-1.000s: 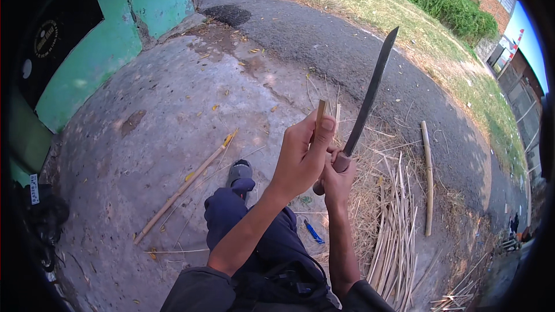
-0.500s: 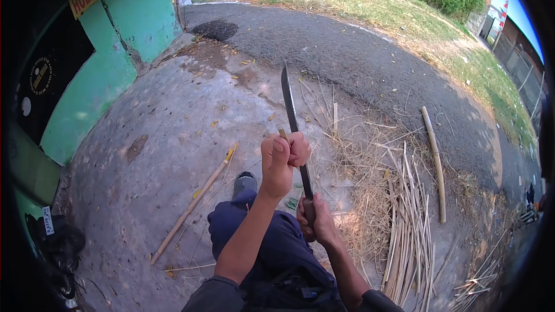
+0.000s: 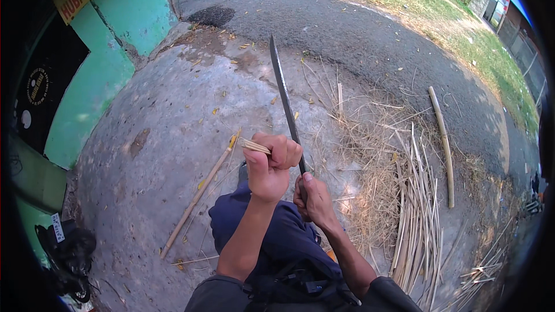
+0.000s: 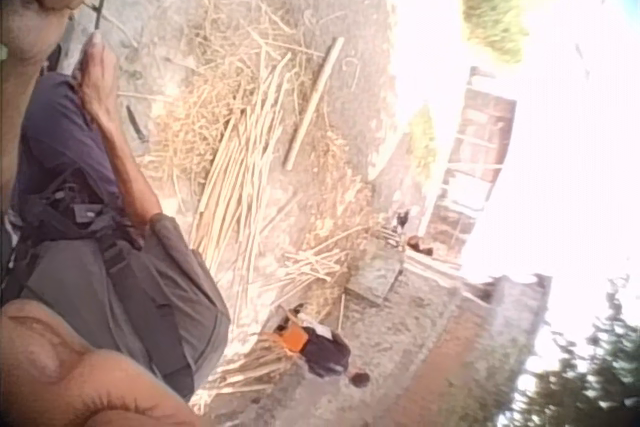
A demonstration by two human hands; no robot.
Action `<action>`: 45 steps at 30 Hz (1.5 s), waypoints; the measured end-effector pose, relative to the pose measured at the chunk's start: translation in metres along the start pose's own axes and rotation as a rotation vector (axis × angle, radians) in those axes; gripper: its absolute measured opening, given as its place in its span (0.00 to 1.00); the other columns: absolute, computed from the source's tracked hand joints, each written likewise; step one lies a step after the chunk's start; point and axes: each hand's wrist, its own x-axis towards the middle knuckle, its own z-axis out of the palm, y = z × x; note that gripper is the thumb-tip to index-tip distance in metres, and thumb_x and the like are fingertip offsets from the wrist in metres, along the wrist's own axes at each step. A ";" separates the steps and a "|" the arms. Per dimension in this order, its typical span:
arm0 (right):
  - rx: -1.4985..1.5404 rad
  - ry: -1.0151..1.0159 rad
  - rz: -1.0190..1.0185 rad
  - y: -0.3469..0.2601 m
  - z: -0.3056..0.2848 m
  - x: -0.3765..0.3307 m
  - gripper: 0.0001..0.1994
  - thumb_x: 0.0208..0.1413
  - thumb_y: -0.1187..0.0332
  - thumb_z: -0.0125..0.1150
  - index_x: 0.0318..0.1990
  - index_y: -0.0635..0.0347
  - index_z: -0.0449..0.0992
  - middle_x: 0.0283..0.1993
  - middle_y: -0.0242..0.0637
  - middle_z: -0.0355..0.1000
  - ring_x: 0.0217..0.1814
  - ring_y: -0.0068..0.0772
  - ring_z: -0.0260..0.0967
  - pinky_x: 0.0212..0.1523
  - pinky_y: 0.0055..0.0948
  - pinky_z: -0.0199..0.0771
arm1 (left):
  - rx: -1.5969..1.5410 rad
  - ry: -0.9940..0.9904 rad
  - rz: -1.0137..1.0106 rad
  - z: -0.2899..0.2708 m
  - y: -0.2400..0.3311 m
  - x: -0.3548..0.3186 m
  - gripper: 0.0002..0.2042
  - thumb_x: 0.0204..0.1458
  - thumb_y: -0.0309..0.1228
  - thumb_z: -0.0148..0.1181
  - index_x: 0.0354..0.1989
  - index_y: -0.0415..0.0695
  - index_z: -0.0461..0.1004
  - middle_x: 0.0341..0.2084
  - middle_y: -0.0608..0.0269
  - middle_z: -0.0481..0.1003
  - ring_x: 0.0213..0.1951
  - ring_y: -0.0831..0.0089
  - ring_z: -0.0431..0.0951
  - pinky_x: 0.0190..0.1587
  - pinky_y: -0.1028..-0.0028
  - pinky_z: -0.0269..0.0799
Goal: The person uses a machete to shave down a long strip of bamboo, repeatedly running the blade along the length of the material to smooth it.
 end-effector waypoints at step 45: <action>-0.158 0.084 -0.017 0.023 -0.010 0.006 0.28 0.73 0.45 0.40 0.26 0.57 0.64 0.17 0.28 0.60 0.15 0.18 0.54 0.16 0.25 0.53 | 0.027 0.078 0.079 -0.003 -0.008 0.005 0.34 0.66 0.66 0.35 0.18 0.49 0.49 0.12 0.74 0.44 0.15 0.78 0.39 0.21 0.69 0.36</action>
